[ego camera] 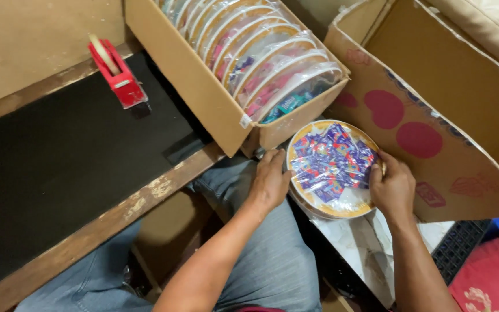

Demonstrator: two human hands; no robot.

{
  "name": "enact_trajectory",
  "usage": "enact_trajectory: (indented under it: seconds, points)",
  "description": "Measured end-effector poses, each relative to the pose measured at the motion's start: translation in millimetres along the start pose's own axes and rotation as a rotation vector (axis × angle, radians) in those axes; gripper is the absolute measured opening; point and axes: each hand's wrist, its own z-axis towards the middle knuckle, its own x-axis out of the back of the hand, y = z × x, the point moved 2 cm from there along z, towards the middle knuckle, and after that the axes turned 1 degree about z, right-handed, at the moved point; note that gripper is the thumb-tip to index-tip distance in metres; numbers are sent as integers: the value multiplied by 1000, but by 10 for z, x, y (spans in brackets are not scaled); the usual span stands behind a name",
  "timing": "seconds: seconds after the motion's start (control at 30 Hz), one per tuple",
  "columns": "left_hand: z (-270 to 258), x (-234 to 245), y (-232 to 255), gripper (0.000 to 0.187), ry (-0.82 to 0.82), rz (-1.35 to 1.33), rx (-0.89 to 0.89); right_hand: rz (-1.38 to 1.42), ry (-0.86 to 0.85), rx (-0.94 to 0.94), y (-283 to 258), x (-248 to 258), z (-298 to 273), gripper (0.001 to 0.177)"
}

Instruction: The person places ceramic plates into plastic bags and seals the bags using tape from a dispenser.

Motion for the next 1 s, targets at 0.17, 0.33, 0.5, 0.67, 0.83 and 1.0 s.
enact_trajectory:
  seconds: [0.17, 0.33, 0.5, 0.67, 0.83, 1.0]
  points:
    - [-345, 503, 143, 37, 75, 46, -149, 37, 249, 318, -337, 185, 22, 27]
    - [-856, 1277, -83, 30, 227, -35, -187, 549, 95, 428, -1582, 314, -7, 21]
    - [-1542, 2281, -724, 22, 567, 24, -140, 921, -439, 704, -3184, -46, -213, 19]
    - [-2694, 3137, -1443, 16, 902, 257, 104, 948, -751, 931, -4510, -626, -654, 17]
    - [-3934, 3374, -2042, 21, 1008, 285, 440, 663, -997, 1059, -5486, -974, -1177, 21]
    - [-4811, 3210, -2230, 30, 967, 77, 961, 590, -1192, 1257, -6166, -625, -1767, 26]
